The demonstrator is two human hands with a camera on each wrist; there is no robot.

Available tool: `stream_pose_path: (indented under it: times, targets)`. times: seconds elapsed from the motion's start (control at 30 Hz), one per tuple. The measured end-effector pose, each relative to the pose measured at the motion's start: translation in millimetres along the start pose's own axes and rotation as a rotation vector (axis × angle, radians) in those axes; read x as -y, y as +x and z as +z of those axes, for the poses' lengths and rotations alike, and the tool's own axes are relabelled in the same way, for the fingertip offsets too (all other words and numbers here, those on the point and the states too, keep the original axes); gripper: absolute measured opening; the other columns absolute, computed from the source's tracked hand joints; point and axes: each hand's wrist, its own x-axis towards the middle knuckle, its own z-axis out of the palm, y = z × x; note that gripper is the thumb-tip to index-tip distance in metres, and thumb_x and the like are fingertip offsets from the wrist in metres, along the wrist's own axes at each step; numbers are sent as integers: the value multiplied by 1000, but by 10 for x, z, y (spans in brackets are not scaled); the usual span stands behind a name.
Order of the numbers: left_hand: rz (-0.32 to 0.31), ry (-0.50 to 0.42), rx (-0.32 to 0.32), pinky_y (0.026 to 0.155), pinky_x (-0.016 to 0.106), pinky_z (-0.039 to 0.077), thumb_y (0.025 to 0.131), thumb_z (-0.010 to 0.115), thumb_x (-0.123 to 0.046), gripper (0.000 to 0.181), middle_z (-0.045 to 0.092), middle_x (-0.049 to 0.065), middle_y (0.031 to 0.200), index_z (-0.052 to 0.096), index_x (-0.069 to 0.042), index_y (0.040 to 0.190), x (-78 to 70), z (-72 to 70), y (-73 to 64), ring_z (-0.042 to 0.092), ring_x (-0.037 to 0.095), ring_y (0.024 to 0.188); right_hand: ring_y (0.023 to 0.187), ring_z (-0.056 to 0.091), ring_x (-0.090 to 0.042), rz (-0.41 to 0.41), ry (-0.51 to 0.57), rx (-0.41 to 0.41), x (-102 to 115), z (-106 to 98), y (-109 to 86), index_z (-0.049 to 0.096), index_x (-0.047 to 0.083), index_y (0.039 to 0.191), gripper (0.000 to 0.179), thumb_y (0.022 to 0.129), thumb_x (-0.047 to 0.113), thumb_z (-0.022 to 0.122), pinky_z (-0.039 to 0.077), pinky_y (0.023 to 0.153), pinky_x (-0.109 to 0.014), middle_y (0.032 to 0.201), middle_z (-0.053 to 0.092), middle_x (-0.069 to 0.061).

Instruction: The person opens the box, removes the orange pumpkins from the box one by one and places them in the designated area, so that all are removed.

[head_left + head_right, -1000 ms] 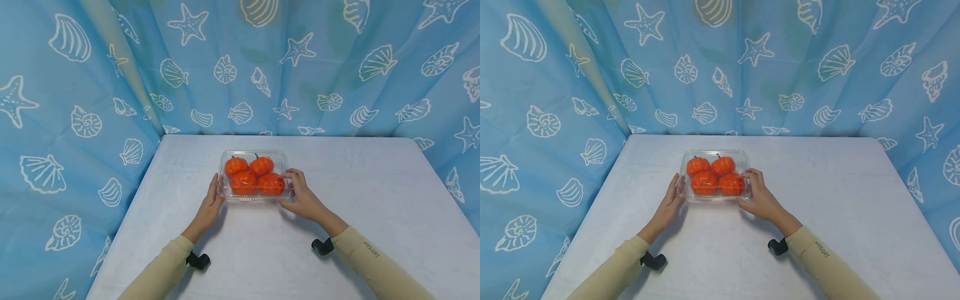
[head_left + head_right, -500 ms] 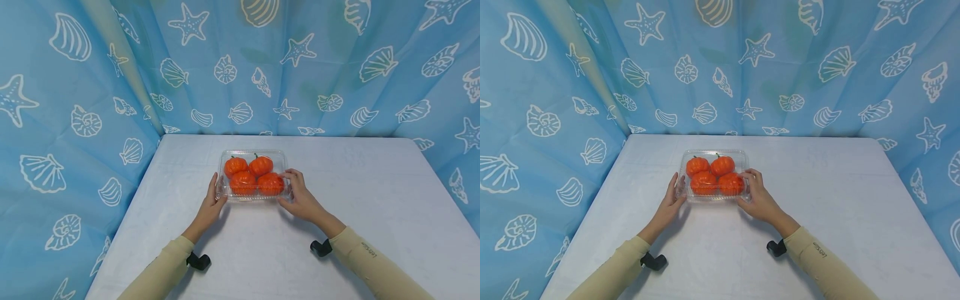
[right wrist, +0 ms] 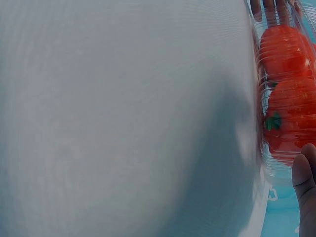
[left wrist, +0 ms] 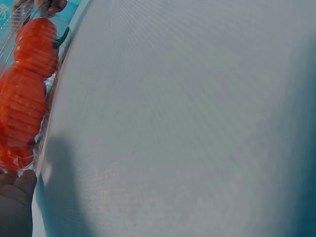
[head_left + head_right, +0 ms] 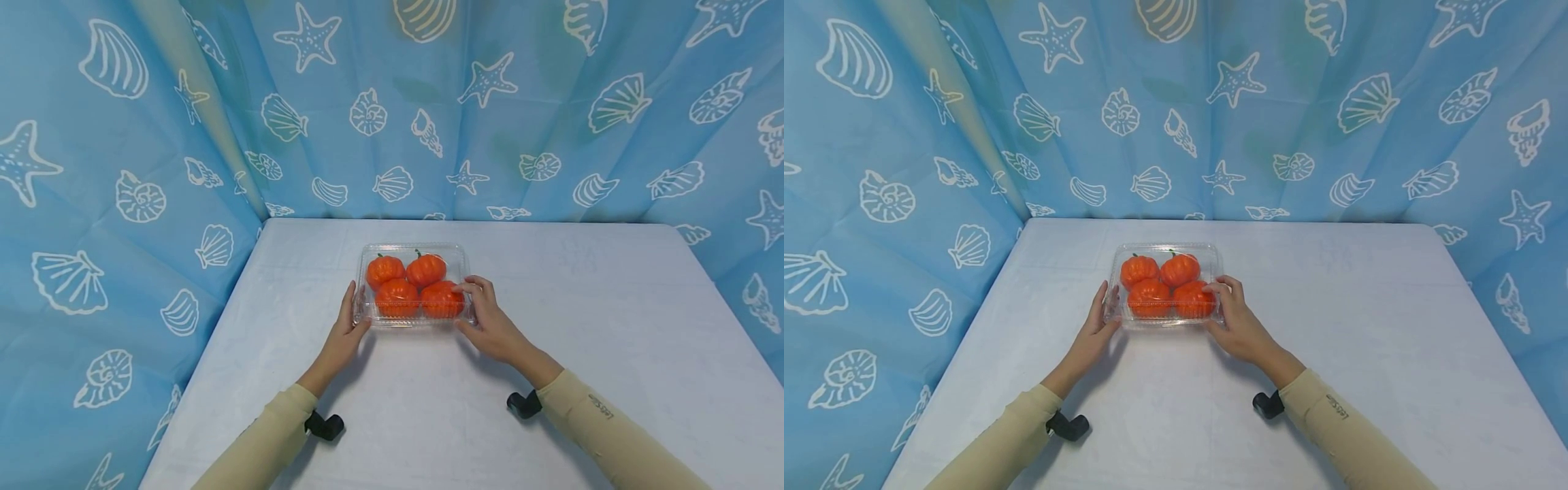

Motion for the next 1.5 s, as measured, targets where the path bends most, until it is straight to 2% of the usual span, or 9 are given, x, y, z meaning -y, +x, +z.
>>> stream_pose_path:
  times: [0.17,0.2,0.33,0.63,0.87,1.03,1.2,1.37,1.5]
  targets:
    - [-14,1,-1,124,58,11,104,50,-5,74,9,19,169,5,-6,163,-24,-4,-9,8,36,155,110,57,-33,-2,3,2,17,-6,4,37,19,142,58,91,11,64,56,96,-51,156,19,-16]
    - [-13,9,0,124,57,12,105,50,-6,75,9,17,170,5,-7,164,34,-3,5,8,35,155,111,57,-35,-3,2,3,15,-5,3,37,19,141,58,91,11,64,55,97,-52,156,19,-16]
    - [-16,21,1,124,56,12,105,50,-8,74,8,15,170,4,-10,164,42,-6,2,8,33,156,112,58,-36,-2,1,7,-4,5,8,38,21,139,54,92,10,62,54,97,-54,157,18,-16]
    - [-22,36,-3,124,57,13,104,49,-9,74,8,15,170,5,-8,164,19,-12,-10,9,35,155,119,57,-41,-30,25,-1,-45,27,8,41,20,133,44,94,8,57,52,100,-56,156,21,-17]
    - [-19,35,-2,124,56,13,105,48,-10,74,7,15,170,5,-9,164,17,-9,-12,10,34,155,109,58,-34,-25,55,-25,-32,30,-12,45,19,129,39,94,9,60,57,89,-48,158,20,-17]
    - [-17,32,-6,124,56,13,105,50,-9,74,8,15,170,5,-10,164,28,-12,-7,10,34,156,123,53,-40,-5,83,-65,-32,47,-30,50,17,126,36,93,9,62,53,97,-57,161,21,-16]
    - [-25,24,-13,124,58,13,104,50,-7,75,8,17,170,5,-9,164,38,-9,-6,9,36,155,138,43,-45,9,81,-61,-32,54,-35,50,18,126,33,95,12,62,46,104,-62,162,22,-16]
    - [-22,10,-12,124,58,12,104,50,-6,75,8,18,169,5,-7,164,38,-5,-4,8,37,155,142,36,-47,-6,99,-38,-32,46,-30,48,16,123,29,97,12,59,42,105,-66,161,21,-18]
    - [-21,20,-6,124,56,13,105,50,-8,75,9,16,170,5,-10,164,43,-8,-2,9,34,156,144,34,-47,-25,110,-26,-38,46,-26,46,14,122,29,97,9,57,41,106,-66,161,20,-19]
